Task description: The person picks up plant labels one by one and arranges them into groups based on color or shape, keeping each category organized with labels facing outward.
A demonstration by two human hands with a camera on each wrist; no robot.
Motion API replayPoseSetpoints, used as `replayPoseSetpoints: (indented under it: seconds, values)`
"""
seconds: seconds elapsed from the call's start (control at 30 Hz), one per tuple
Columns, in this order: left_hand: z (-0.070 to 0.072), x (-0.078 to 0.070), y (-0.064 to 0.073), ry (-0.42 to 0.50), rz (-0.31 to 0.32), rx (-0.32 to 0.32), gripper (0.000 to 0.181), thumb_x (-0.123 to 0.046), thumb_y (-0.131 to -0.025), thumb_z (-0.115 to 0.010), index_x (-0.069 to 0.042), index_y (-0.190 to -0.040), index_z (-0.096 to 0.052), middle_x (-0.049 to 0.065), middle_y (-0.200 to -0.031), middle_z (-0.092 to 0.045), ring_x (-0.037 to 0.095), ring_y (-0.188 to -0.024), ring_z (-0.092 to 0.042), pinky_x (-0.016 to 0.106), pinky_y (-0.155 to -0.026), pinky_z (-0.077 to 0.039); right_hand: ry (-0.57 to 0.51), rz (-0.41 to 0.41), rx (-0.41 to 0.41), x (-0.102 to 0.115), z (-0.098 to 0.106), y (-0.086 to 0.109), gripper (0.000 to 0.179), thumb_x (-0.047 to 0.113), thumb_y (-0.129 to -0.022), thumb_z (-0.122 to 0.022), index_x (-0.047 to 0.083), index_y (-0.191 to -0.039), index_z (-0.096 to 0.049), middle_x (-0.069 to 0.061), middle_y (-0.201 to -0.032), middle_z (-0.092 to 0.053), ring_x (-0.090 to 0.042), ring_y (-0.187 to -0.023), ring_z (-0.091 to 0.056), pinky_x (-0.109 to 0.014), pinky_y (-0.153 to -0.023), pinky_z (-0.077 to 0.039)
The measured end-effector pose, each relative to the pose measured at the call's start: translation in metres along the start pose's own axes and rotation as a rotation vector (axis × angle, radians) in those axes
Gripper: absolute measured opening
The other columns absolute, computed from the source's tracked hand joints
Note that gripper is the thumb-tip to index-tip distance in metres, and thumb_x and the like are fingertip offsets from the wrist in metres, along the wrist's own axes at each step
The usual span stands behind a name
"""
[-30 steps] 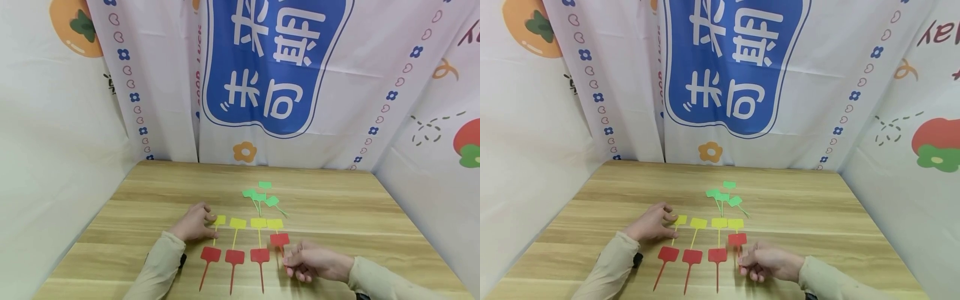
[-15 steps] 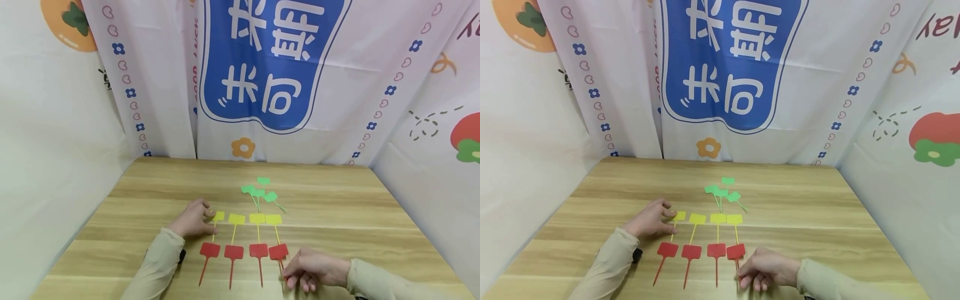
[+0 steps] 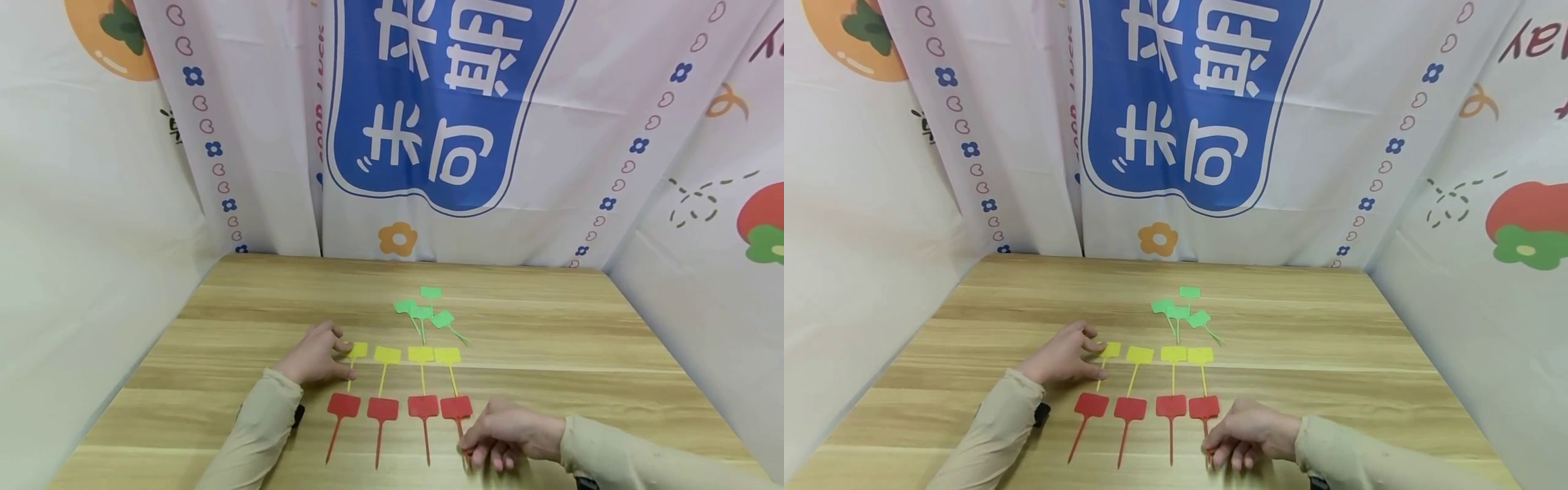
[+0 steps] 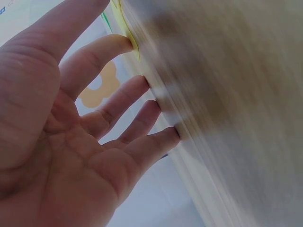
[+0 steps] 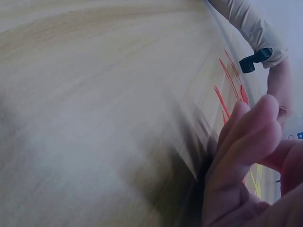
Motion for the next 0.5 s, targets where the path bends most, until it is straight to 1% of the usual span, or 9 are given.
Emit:
replayPoseSetpoints:
  seconds: [0.23, 0.3, 0.33, 0.37, 0.4, 0.5]
  values:
    - [-0.003, 0.0, 0.001, 0.009, 0.0, 0.006, 0.06, -0.03, -0.071, -0.09, 0.001, -0.118, -0.069, 0.016, -0.129, -0.05, 0.037, -0.12, -0.041, 0.049, -0.098, -0.04, 0.03, 0.011, -0.044, -0.001, 0.001, 0.001, 0.021, 0.018, -0.083, -0.075, -0.002, -0.079, -0.075, 0.002, -0.056, -0.061, -0.002, -0.04, -0.047, -0.013, -0.037, -0.037]
    - [-0.002, -0.001, 0.001, 0.011, -0.001, 0.009, 0.06, -0.03, -0.072, -0.09, 0.001, -0.119, -0.069, 0.017, -0.129, -0.05, 0.038, -0.12, -0.04, 0.049, -0.098, -0.04, 0.068, 0.043, -0.066, 0.002, 0.004, 0.002, 0.021, 0.019, -0.084, -0.075, -0.001, -0.077, -0.074, 0.001, -0.056, -0.06, -0.003, -0.041, -0.047, -0.014, -0.038, -0.036]
    - [-0.002, -0.002, 0.001, 0.013, -0.001, 0.009, 0.06, -0.029, -0.072, -0.09, 0.002, -0.119, -0.069, 0.017, -0.129, -0.05, 0.038, -0.12, -0.04, 0.049, -0.098, -0.04, 0.091, 0.069, -0.079, 0.004, 0.006, 0.003, 0.022, 0.019, -0.084, -0.075, -0.001, -0.076, -0.073, 0.0, -0.057, -0.06, -0.004, -0.041, -0.047, -0.015, -0.038, -0.037]
    - [-0.002, -0.002, 0.002, 0.014, -0.001, 0.009, 0.06, -0.029, -0.072, -0.09, 0.002, -0.119, -0.068, 0.017, -0.129, -0.05, 0.038, -0.12, -0.041, 0.05, -0.099, -0.04, 0.127, 0.114, -0.097, 0.008, 0.009, 0.003, 0.022, 0.019, -0.085, -0.075, 0.0, -0.075, -0.071, 0.0, -0.058, -0.061, -0.005, -0.042, -0.047, -0.016, -0.039, -0.037]
    - [-0.001, -0.002, 0.002, 0.016, -0.001, 0.01, 0.06, -0.029, -0.072, -0.089, 0.002, -0.119, -0.068, 0.017, -0.129, -0.05, 0.038, -0.121, -0.041, 0.05, -0.099, -0.04, 0.177, 0.173, -0.123, 0.014, 0.012, 0.004, 0.021, 0.019, -0.085, -0.075, 0.001, -0.075, -0.07, 0.0, -0.059, -0.061, -0.005, -0.045, -0.048, -0.017, -0.04, -0.037]
    - [0.0, -0.003, 0.002, 0.019, 0.006, 0.01, 0.06, -0.029, -0.073, -0.089, 0.001, -0.119, -0.068, 0.017, -0.13, -0.05, 0.038, -0.121, -0.041, 0.05, -0.099, -0.04, 0.385, 0.381, -0.21, 0.033, 0.022, 0.007, 0.019, 0.018, -0.085, -0.077, 0.005, -0.076, -0.067, 0.002, -0.065, -0.062, -0.006, -0.053, -0.051, -0.02, -0.046, -0.041]
Point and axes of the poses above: each hand's wrist, its own y-axis away from the middle knuckle, its own z-axis out of the back of the hand, x = y × z, the point moved 7 cm from there along -y, towards the middle knuckle
